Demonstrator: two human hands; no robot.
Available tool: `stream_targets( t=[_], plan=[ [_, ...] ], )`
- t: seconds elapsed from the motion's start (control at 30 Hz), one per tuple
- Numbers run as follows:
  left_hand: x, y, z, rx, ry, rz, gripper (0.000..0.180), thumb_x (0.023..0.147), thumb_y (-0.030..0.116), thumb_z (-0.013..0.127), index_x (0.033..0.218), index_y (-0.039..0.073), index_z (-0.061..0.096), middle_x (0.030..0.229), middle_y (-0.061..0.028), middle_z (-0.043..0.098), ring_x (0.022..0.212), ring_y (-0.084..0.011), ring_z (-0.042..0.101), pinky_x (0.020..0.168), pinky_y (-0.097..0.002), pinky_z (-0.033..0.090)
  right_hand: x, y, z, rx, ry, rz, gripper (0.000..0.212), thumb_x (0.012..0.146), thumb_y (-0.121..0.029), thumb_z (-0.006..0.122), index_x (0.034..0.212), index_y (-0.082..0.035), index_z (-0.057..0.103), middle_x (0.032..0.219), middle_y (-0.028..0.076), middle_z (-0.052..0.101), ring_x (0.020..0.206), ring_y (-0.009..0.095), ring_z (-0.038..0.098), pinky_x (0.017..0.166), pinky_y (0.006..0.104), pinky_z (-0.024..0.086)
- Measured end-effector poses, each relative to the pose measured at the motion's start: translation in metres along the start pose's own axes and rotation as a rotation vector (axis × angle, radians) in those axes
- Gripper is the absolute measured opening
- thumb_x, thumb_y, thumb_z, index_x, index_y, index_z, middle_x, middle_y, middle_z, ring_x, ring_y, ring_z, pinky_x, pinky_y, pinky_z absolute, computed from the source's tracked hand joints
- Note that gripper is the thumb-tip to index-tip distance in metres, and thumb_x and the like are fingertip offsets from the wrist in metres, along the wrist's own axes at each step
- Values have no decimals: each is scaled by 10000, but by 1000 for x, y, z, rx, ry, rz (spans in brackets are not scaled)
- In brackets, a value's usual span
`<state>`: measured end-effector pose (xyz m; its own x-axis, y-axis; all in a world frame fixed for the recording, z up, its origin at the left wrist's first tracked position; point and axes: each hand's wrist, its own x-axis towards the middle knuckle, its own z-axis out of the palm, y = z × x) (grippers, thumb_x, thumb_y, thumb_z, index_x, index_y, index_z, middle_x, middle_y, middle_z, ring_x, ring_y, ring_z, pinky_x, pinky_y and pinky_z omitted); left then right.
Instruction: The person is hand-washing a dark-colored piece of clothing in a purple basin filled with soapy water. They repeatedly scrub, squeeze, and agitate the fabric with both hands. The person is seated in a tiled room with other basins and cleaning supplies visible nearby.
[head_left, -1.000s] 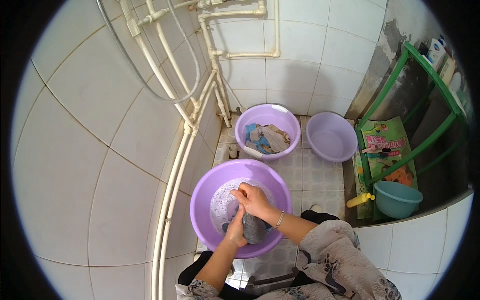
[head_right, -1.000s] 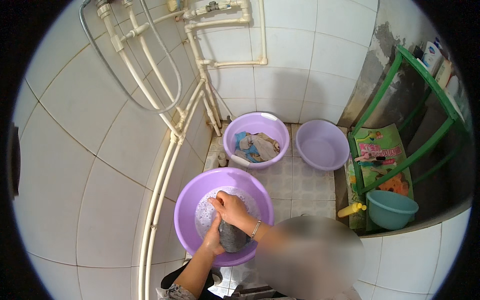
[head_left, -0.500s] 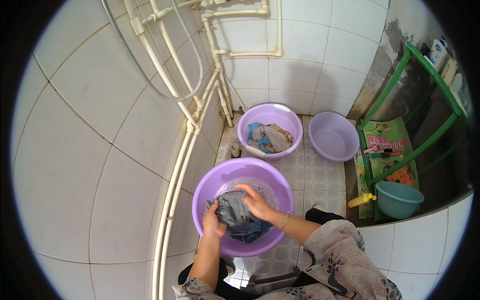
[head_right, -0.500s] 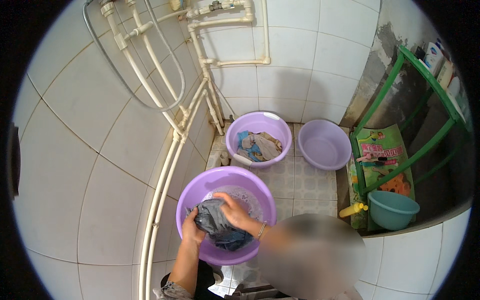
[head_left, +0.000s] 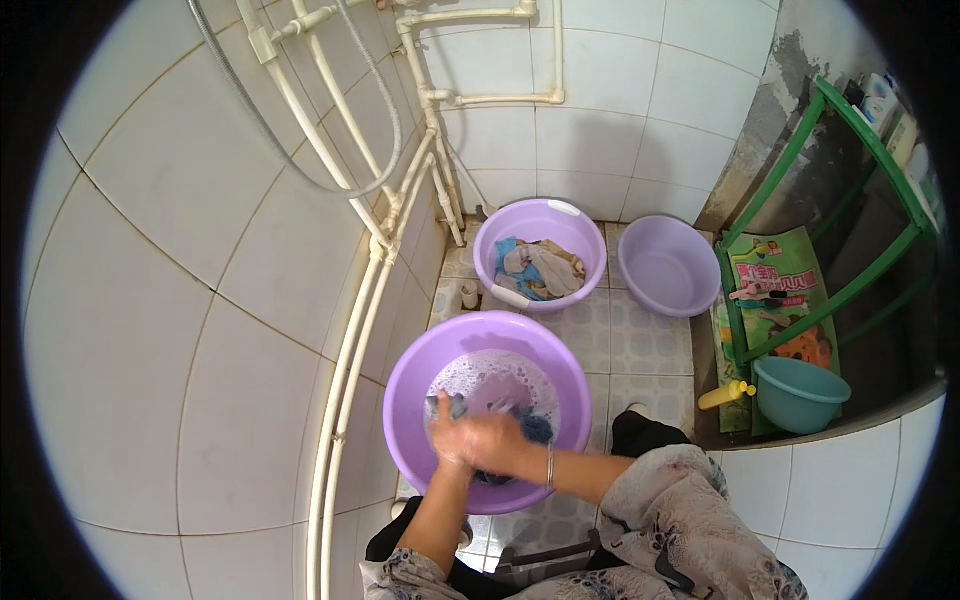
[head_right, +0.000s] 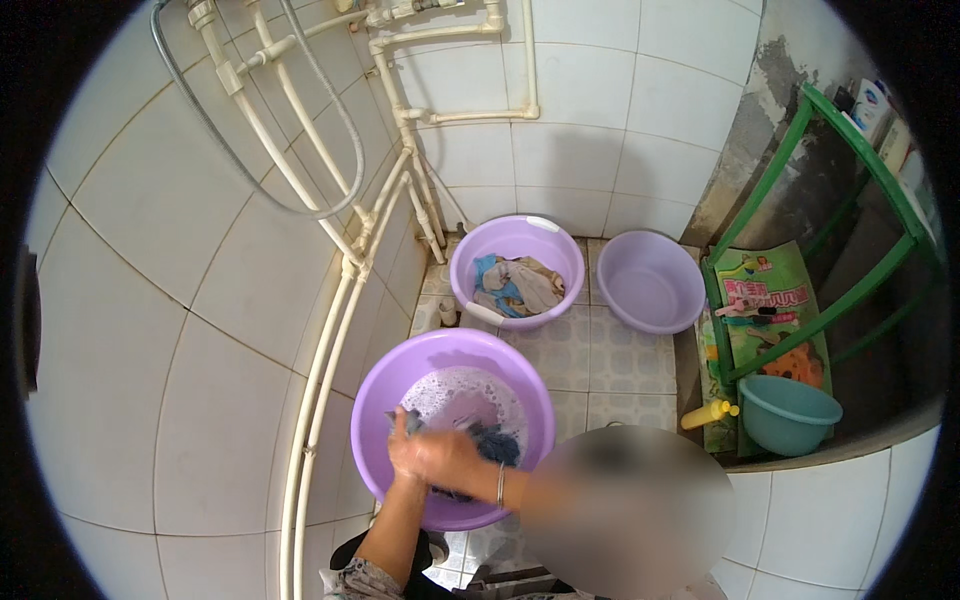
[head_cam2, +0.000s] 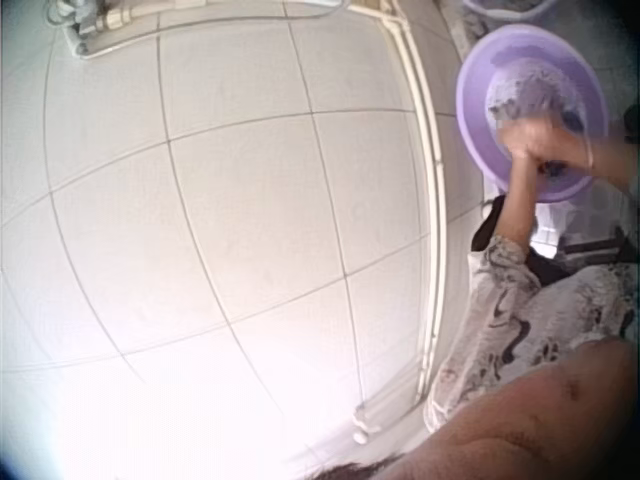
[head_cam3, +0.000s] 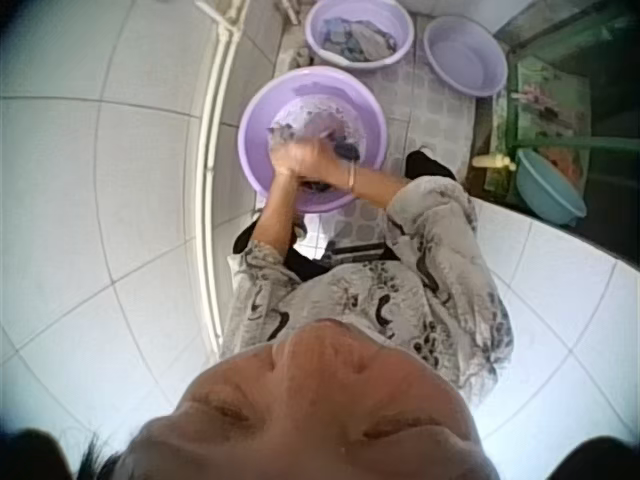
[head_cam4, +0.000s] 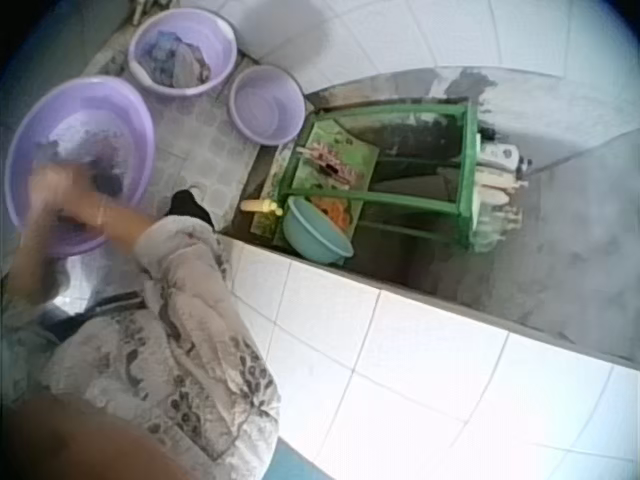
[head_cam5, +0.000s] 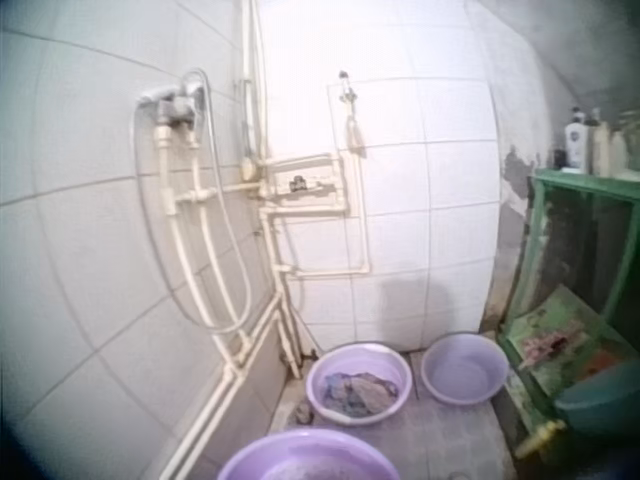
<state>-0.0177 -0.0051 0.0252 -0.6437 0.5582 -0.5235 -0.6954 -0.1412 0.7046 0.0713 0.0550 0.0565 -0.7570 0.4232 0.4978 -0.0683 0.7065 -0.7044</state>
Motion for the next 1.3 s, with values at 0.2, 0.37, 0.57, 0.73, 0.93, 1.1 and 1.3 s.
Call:
stream_targets(
  t=[0.2,0.37,0.57,0.73,0.93,1.1,1.3],
  plan=[
    [-23,-20,32,-42,220,-137,355,909,444,500,805,107,524,713,-33,535,611,-220,535,546,-386,477,16,50,0,-255,-79,225,215,870,-306,547,785,-110,569,616,111,577,536,300,587,473,414,476],
    [17,-8,-33,-170,-318,-89,390,919,442,487,1028,71,532,963,-73,570,863,-231,556,727,-381,475,0,-10,-2,17,-80,29,241,845,-314,591,725,-106,575,624,123,579,539,313,580,494,432,457],
    [-36,10,39,-93,-25,-308,449,926,395,495,1207,44,504,1156,-123,574,1047,-269,560,922,-415,448,20,38,-16,-24,-60,377,222,844,-320,598,815,-100,600,684,114,619,596,316,597,553,394,477],
    [-16,10,24,-113,22,-112,407,901,276,566,1190,-4,499,1100,-135,591,975,-277,595,877,-423,482,15,39,-12,290,72,548,339,834,-79,548,1169,-87,499,1010,155,606,909,310,617,789,384,472],
    [22,1,-21,72,91,32,239,925,196,501,1084,18,507,961,-100,588,884,-255,579,789,-362,502,-9,-26,-13,205,-176,68,209,733,-21,513,912,-50,617,1044,160,597,797,339,609,671,415,488],
    [-34,-18,49,131,236,-49,576,888,492,538,1163,-13,499,1060,-120,577,977,-246,566,779,-380,506,10,42,-8,-15,-40,392,190,808,-222,606,683,-81,583,657,144,579,549,311,576,521,404,470],
    [-4,10,14,111,231,-61,608,888,536,507,1180,2,500,1075,-151,571,976,-247,567,767,-346,500,7,-12,-2,83,15,38,269,824,-258,627,628,-83,567,585,158,546,546,319,576,482,416,436]
  ],
)
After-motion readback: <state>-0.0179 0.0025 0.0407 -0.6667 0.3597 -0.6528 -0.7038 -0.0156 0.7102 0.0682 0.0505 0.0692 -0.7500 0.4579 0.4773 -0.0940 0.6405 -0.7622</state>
